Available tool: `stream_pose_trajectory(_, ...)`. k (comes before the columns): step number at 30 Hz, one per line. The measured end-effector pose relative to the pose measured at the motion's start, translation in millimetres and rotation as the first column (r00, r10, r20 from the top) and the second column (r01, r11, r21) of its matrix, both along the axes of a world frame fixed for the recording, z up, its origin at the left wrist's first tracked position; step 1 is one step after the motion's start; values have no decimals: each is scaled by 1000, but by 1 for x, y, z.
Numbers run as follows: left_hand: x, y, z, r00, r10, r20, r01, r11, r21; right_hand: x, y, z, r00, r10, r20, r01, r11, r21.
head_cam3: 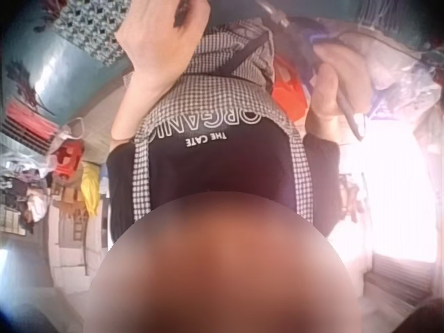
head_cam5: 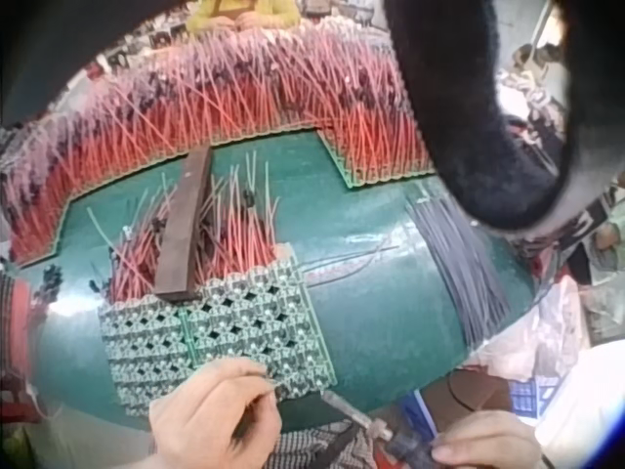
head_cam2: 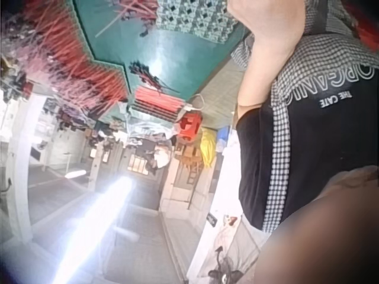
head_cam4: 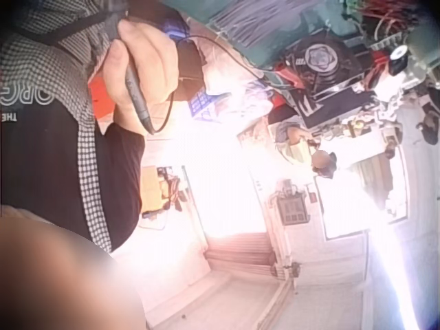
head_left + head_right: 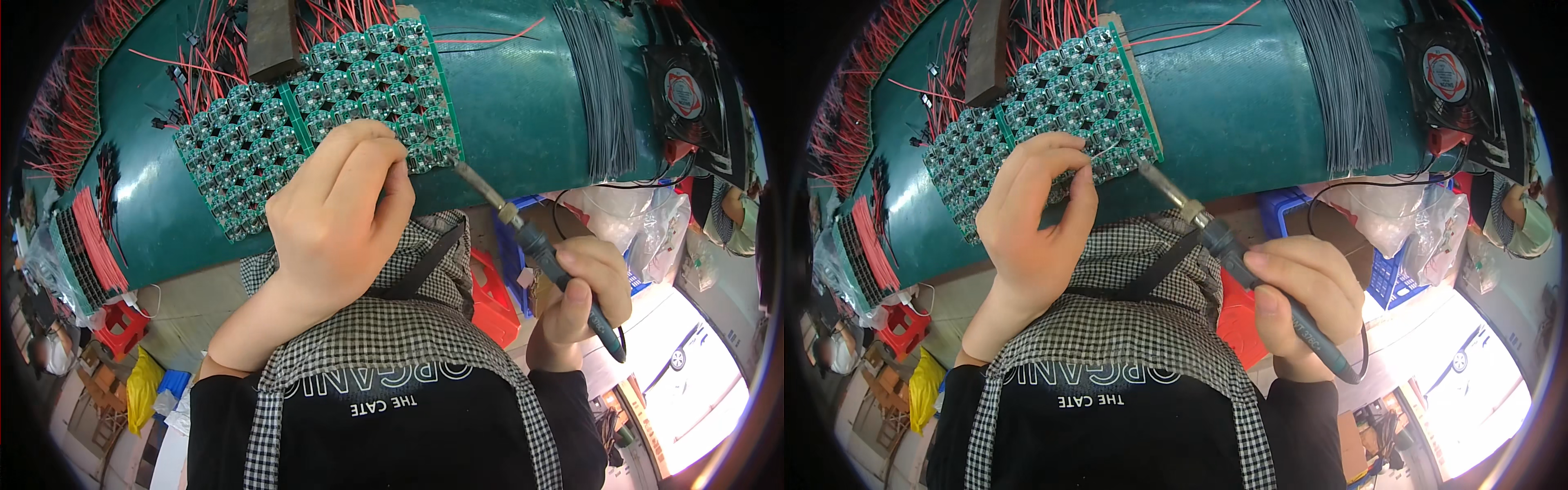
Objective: The person solders red wires onto a panel of LED PCBs using a soldering iron.
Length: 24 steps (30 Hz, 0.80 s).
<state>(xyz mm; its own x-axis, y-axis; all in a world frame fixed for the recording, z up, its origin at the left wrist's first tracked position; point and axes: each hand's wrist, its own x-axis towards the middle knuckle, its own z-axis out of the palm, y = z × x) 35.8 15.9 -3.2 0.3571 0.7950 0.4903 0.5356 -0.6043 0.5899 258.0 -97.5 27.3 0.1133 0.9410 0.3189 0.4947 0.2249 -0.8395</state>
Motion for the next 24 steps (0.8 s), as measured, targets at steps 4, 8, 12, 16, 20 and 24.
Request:
stream_pose_trajectory(4,2,0,-3,999,14,-35,-14,1000,3,-2,11,3,996,21,86,-22,1000,9)
stream_pose_trajectory(8,3,0,-4,998,21,-52,-21,1000,8,-3,21,3,991,88,98,-93,995,48)
stream_pose_trajectory(12,5,1,-5,999,18,-46,-17,1000,19,-5,25,2,986,95,135,-103,993,54)
stream_pose_trajectory(16,6,0,-6,997,29,-66,-28,1000,12,-8,26,3,982,95,162,-105,993,57)
stream_pose_trajectory(20,8,1,-8,995,51,-85,-47,998,41,-13,24,9,972,93,217,-94,996,-4)
stream_pose_trajectory(24,9,2,-8,994,39,-97,-35,999,41,-17,26,6,945,144,293,-178,980,92)
